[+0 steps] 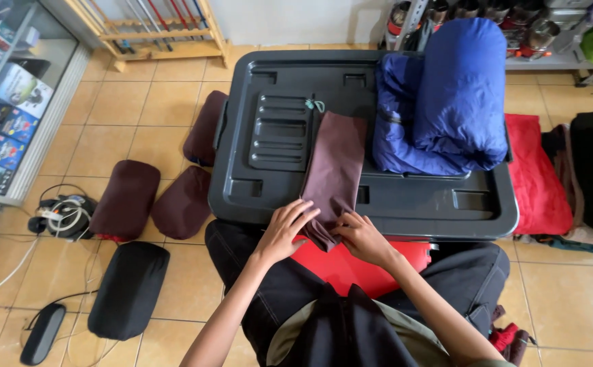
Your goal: Folding a maroon cloth and carefully stuffing it into a small matching drawstring pouch.
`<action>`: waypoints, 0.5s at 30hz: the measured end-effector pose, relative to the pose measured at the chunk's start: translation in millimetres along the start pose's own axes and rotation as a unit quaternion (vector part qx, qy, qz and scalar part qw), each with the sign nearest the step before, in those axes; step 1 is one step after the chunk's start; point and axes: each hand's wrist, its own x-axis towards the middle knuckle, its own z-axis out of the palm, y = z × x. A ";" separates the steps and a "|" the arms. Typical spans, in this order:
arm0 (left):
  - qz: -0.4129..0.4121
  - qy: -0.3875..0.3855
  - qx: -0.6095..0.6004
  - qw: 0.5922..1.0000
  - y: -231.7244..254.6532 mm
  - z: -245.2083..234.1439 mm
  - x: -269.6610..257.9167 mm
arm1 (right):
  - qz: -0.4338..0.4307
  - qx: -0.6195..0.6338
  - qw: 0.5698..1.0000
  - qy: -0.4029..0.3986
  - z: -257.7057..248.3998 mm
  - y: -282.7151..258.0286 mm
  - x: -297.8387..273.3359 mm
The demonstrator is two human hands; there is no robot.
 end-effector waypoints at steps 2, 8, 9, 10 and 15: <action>0.020 -0.003 -0.016 1.000 -1.3 13.6 6.3 | 0.013 -0.002 1.000 -0.013 -5.9 3.1 -11.9; 0.040 0.035 -0.114 0.992 12.6 42.9 6.5 | 0.072 0.046 0.996 0.007 -12.5 14.2 -38.4; 0.015 0.053 -0.142 0.988 14.3 44.0 5.0 | 0.085 0.059 0.995 0.018 -6.4 21.6 -44.4; -0.009 0.072 -0.169 0.983 14.4 44.5 5.4 | 0.095 0.071 0.992 0.030 -0.7 30.5 -48.2; -0.068 0.098 -0.168 0.979 3.2 63.5 4.0 | 0.166 0.090 0.981 0.049 13.2 36.7 -50.4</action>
